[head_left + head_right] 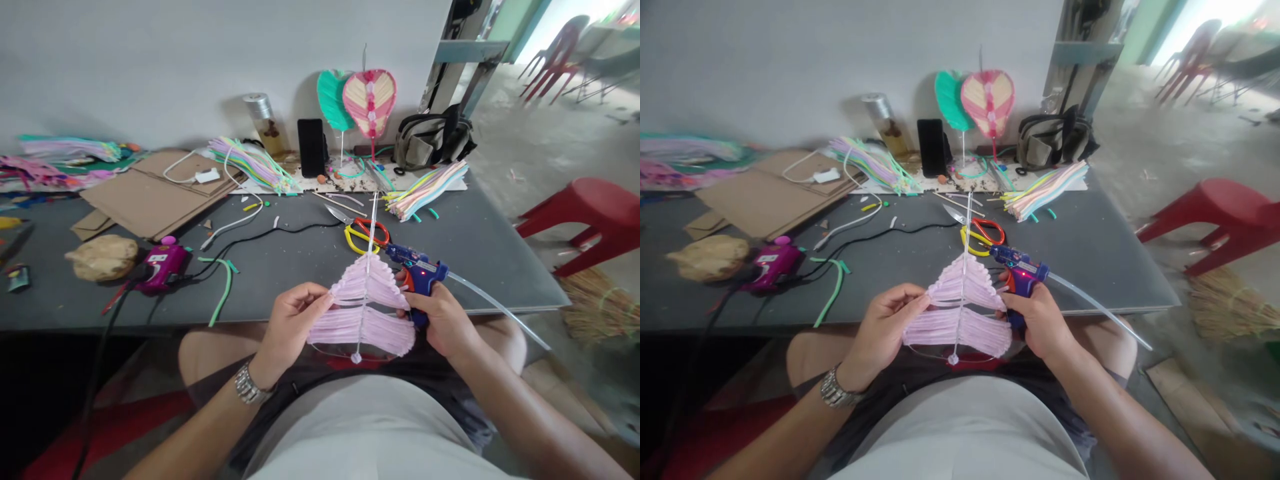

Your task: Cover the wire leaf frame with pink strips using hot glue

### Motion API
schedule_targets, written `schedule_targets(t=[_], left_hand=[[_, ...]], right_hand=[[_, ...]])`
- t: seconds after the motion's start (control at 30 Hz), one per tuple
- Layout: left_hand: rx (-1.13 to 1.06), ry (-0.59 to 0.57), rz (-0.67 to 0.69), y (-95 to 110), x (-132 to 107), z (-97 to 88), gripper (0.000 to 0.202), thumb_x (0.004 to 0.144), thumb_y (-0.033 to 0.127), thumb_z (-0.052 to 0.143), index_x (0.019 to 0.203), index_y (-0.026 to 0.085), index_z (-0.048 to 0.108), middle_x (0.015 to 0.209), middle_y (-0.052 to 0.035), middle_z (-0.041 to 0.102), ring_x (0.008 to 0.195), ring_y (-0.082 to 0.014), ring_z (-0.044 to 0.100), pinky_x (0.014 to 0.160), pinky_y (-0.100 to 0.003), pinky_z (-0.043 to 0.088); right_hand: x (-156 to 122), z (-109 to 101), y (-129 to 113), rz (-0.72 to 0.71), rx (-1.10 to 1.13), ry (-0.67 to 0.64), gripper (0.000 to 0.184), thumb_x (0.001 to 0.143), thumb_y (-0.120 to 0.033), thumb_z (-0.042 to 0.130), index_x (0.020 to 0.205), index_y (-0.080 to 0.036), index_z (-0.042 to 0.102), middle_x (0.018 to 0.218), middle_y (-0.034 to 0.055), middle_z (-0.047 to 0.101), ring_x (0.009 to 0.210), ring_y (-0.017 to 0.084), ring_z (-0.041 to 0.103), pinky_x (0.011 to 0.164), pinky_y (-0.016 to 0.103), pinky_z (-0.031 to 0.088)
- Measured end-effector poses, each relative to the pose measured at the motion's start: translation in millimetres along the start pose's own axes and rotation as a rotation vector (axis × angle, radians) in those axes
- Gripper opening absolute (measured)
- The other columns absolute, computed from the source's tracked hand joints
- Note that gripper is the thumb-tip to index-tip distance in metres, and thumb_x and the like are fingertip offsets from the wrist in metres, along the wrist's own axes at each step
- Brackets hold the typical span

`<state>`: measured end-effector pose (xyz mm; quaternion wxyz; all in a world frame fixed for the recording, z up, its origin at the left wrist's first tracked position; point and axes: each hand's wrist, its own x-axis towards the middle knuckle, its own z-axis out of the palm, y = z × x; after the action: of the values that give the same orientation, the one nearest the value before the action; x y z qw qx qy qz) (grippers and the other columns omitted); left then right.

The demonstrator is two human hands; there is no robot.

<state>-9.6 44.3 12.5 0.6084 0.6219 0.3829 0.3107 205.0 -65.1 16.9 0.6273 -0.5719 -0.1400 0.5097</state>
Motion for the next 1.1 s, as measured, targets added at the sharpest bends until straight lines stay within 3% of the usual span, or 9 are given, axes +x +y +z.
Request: schedule_targets(t=[0.4, 0.63, 0.8, 1.1], left_hand=[[-0.090, -0.086, -0.150, -10.2, -1.9, 5.2, 0.028, 0.082, 0.043, 0.075, 0.077, 0.016, 0.068, 0.076, -0.0027, 0.069, 0.071, -0.0147, 0.058, 0.065, -0.024, 0.043], [-0.082, -0.266, -0.320, -10.8, 3.1, 9.4, 0.024, 0.081, 0.039, 0.072, 0.077, 0.016, 0.068, 0.069, 0.0000, 0.065, 0.063, -0.0127, 0.052, 0.060, -0.023, 0.039], [-0.237, -0.397, -0.425, -15.6, 8.7, 20.3, 0.034, 0.081, 0.048, 0.076, 0.084, 0.015, 0.076, 0.081, -0.0052, 0.073, 0.075, -0.0174, 0.062, 0.074, -0.028, 0.047], [-0.335, -0.405, -0.530, -18.8, 11.5, 30.8, 0.038, 0.069, 0.044, 0.088, 0.091, 0.013, 0.081, 0.089, -0.0095, 0.078, 0.081, -0.0197, 0.067, 0.081, -0.030, 0.050]], right_hand=[[12.0, -4.0, 8.4, -0.032, 0.007, 0.032, 0.035, 0.061, -0.027, 0.085, 0.090, -0.021, 0.067, 0.067, -0.0048, 0.064, 0.050, 0.012, 0.054, 0.047, 0.026, 0.043], [7.1, -0.8, 4.5, -0.061, 0.016, 0.005, 0.030, 0.065, -0.026, 0.083, 0.090, -0.019, 0.067, 0.065, -0.0050, 0.064, 0.047, 0.010, 0.051, 0.047, 0.024, 0.043], [5.5, 0.8, 2.1, -0.078, -0.040, 0.045, 0.038, 0.065, -0.038, 0.088, 0.091, -0.018, 0.068, 0.067, -0.0039, 0.066, 0.049, 0.011, 0.054, 0.048, 0.024, 0.045], [7.0, 0.2, 2.9, -0.066, -0.067, 0.059, 0.036, 0.067, -0.037, 0.086, 0.092, -0.018, 0.068, 0.064, -0.0041, 0.065, 0.047, 0.011, 0.053, 0.046, 0.023, 0.046]])
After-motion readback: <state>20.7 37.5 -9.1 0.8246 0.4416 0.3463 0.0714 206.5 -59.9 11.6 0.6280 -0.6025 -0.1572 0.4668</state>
